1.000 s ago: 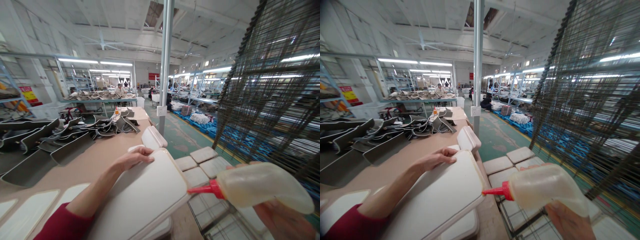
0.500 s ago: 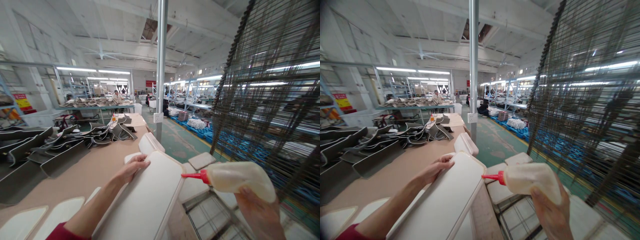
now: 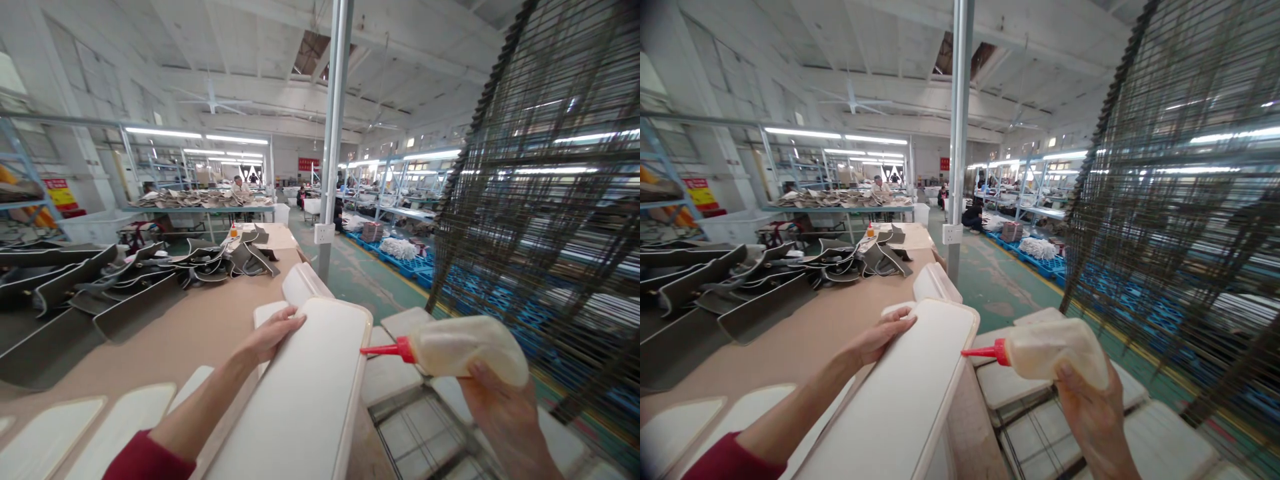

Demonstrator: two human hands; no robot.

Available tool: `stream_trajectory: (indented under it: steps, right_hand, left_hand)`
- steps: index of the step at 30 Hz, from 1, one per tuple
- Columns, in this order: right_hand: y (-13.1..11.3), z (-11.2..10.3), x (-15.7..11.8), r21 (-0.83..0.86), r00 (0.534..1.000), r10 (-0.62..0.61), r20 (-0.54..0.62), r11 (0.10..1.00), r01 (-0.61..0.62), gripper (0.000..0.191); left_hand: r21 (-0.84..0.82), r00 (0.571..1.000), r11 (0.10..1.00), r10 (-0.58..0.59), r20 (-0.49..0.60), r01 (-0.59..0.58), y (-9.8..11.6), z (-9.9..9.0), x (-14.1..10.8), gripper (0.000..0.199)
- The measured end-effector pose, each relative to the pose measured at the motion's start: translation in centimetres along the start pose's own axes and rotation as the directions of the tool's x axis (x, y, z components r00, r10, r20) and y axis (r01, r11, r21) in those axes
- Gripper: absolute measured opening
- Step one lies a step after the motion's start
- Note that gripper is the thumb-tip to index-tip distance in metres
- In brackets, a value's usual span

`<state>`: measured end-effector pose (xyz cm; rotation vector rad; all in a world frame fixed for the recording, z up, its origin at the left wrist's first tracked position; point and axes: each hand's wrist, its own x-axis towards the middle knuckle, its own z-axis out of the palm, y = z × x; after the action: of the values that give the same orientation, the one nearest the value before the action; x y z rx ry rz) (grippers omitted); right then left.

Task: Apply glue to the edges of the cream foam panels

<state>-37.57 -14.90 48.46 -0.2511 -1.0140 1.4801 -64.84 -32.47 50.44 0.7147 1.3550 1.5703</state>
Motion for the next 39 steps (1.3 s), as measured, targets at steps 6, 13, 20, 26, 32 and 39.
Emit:
stream_trajectory:
  steps: [6,13,20,26,32,39]
  right_hand:
    - [0.2,0.3,-0.1,-0.005,0.999,0.029,0.021,1.000,-0.029,0.034]
    - [0.3,0.2,-0.5,-0.011,0.998,0.066,-0.016,0.998,-0.066,0.061]
    - [1.7,-1.4,-1.1,-0.046,0.995,0.095,-0.030,0.994,-0.096,0.052]
    - [0.7,0.0,-0.9,-0.052,0.990,0.143,-0.008,0.988,-0.144,0.041]
    - [-1.3,2.0,-0.2,0.031,0.983,0.181,-0.015,0.983,-0.180,0.054]
    - [-2.2,2.4,0.5,0.007,0.964,0.225,0.138,0.974,-0.228,0.068]
  left_hand:
    - [-0.002,1.000,1.000,-0.003,-0.001,0.003,-0.2,-0.2,0.2,0.045]
    - [-0.039,0.999,0.999,-0.032,-0.017,0.031,-0.5,-0.7,0.9,0.048]
    - [-0.029,0.998,0.998,-0.052,-0.032,0.051,-1.0,-1.3,1.8,0.043]
    - [-0.031,0.998,0.998,-0.051,-0.035,0.050,-0.7,-1.1,1.9,0.043]
    - [-0.031,0.998,0.999,-0.037,-0.044,0.036,-0.7,-0.9,1.8,0.046]
    - [-0.118,0.992,0.989,-0.103,-0.077,0.093,-4.1,0.2,0.6,0.047]
